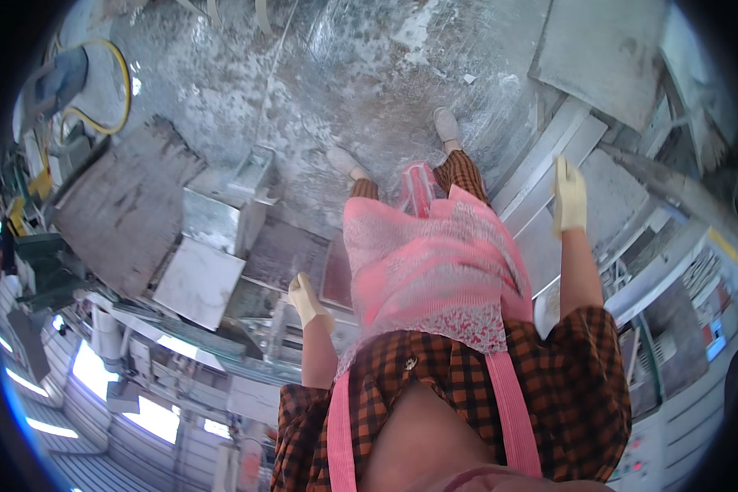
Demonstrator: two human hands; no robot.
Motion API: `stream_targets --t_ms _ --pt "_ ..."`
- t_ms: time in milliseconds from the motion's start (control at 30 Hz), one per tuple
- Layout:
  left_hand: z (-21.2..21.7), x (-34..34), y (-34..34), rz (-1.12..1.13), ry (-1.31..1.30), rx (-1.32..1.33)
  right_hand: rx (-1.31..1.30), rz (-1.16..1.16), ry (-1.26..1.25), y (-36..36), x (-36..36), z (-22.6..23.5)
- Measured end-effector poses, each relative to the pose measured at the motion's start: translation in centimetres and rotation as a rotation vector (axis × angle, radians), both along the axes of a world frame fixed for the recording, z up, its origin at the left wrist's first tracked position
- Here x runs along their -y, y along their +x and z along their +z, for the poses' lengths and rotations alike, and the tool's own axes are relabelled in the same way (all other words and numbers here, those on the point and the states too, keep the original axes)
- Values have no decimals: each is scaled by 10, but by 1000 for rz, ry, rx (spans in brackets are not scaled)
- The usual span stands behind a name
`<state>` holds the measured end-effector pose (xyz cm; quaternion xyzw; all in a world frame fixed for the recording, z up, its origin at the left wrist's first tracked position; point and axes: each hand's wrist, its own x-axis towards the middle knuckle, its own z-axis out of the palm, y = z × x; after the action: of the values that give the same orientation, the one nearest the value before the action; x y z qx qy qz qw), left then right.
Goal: The person repeatedly picks up white rectangular tiles from a conveyor belt and stacks them into a growing pile. The person wears gloves and an apron while handling the tiles one at a time.
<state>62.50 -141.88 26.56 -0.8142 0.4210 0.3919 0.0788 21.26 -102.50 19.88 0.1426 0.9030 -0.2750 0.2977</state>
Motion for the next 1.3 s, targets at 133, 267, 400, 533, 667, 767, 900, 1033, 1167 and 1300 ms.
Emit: stream_targets --t_ms 133,267,400,533,667,767,900,1033,1167,1300 --pt "-47 -44 68 -28 178 51 -157 608 230 71 -98 -62" --pt "-118 -95 156 -107 204 255 293 205 374 109 -99 -128" --pt "-150 -146 211 66 214 74 483 258 367 144 -94 -146" --pt "-174 -153 219 117 198 -83 319 213 -38 181 -117 -216" --pt "-205 -138 209 144 132 -244 641 -40 -339 190 -146 -260" --pt "-223 -124 203 132 24 -225 669 51 -174 188 -149 -272" --pt "-224 -101 194 172 -199 -121 438 126 -204 190 -141 -264" --pt "-188 -90 173 385 -257 -210 309 455 -10 190 -127 -251" --pt "-130 -97 158 340 -444 -293 112 474 92 175 -102 -245" --pt "-81 -82 176 126 -720 -365 43 333 6 165 -96 -241"
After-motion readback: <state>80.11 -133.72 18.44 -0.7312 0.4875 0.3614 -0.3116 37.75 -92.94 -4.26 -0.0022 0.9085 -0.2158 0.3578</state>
